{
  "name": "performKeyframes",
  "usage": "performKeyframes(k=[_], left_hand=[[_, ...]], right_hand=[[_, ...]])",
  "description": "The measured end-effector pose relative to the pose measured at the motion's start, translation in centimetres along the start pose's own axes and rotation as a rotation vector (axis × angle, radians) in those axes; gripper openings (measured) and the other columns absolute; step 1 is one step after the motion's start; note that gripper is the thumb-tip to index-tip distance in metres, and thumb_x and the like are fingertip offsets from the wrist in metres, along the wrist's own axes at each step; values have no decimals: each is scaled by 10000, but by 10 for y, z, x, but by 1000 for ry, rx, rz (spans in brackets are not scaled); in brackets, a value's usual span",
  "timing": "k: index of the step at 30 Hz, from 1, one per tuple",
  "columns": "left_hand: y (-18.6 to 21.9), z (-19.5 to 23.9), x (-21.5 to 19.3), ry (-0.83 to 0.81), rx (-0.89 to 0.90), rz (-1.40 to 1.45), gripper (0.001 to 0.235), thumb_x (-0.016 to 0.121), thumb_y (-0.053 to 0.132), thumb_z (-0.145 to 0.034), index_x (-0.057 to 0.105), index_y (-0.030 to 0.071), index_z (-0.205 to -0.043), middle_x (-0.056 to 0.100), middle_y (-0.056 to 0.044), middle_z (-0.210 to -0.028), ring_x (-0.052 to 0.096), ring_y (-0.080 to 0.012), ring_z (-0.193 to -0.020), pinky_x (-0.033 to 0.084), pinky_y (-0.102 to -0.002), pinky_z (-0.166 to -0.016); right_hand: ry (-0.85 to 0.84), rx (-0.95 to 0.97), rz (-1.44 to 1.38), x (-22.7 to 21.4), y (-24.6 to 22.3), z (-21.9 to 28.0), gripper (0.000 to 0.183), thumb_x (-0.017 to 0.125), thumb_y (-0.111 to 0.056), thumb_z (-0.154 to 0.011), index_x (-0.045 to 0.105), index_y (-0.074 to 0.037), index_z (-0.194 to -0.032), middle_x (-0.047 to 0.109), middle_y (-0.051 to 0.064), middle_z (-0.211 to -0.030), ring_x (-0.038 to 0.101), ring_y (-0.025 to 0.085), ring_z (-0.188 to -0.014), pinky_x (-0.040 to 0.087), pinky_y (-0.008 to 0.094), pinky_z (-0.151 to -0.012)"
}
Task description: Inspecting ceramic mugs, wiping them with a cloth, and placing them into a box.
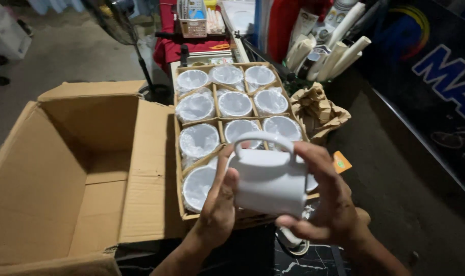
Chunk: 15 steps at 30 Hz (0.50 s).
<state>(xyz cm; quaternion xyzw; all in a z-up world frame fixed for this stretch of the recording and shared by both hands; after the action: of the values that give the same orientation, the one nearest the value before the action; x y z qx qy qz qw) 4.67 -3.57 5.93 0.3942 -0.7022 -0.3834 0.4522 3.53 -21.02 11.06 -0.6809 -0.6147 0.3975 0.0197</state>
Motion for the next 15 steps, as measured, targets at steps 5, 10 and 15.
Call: performKeyframes(k=[5, 10, 15], left_hand=[[18, 3, -31, -57, 54, -264, 753, 300, 619, -1072, 313, 68, -1584, 603, -226, -1385, 611, -336, -1302, 526, -455, -1087], [28, 10, -62, 229, 247, -460, 734, 279, 596, -1094, 433, 3, -1498, 575, -224, -1426, 561, -301, -1378, 475, -446, -1163], [23, 16, -72, 314, 260, -405, 695, 316, 551, -1097, 461, -27, -1457, 592, -222, -1391, 574, -294, -1338, 483, -436, -1133]], right_hand=[[-10, 164, -160, -7, 20, -7, 833, 735, -455, -919, 361, -77, -1561, 533, 170, -1419, 618, 263, -1226, 604, 394, -1019], [-64, 358, -181, 0, 42, -23, 688, 702, -407, -894, 529, -41, -1451, 540, 157, -1344, 627, 279, -1208, 592, 424, -963], [-295, 370, 248, 27, 31, -47, 670, 726, -498, -797, 609, -201, -1385, 648, 115, -1220, 729, 242, -996, 631, 407, -790]])
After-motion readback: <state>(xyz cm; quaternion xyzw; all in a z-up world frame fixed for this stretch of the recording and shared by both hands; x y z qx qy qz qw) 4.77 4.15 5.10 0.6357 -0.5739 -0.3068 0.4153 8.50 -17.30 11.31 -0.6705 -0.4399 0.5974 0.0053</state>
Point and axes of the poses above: each hand's wrist, its own z-axis away from the middle knuckle, its own x-axis out of the palm, y = z × x, the point moved 7 cm from there along -z, towards the middle knuckle
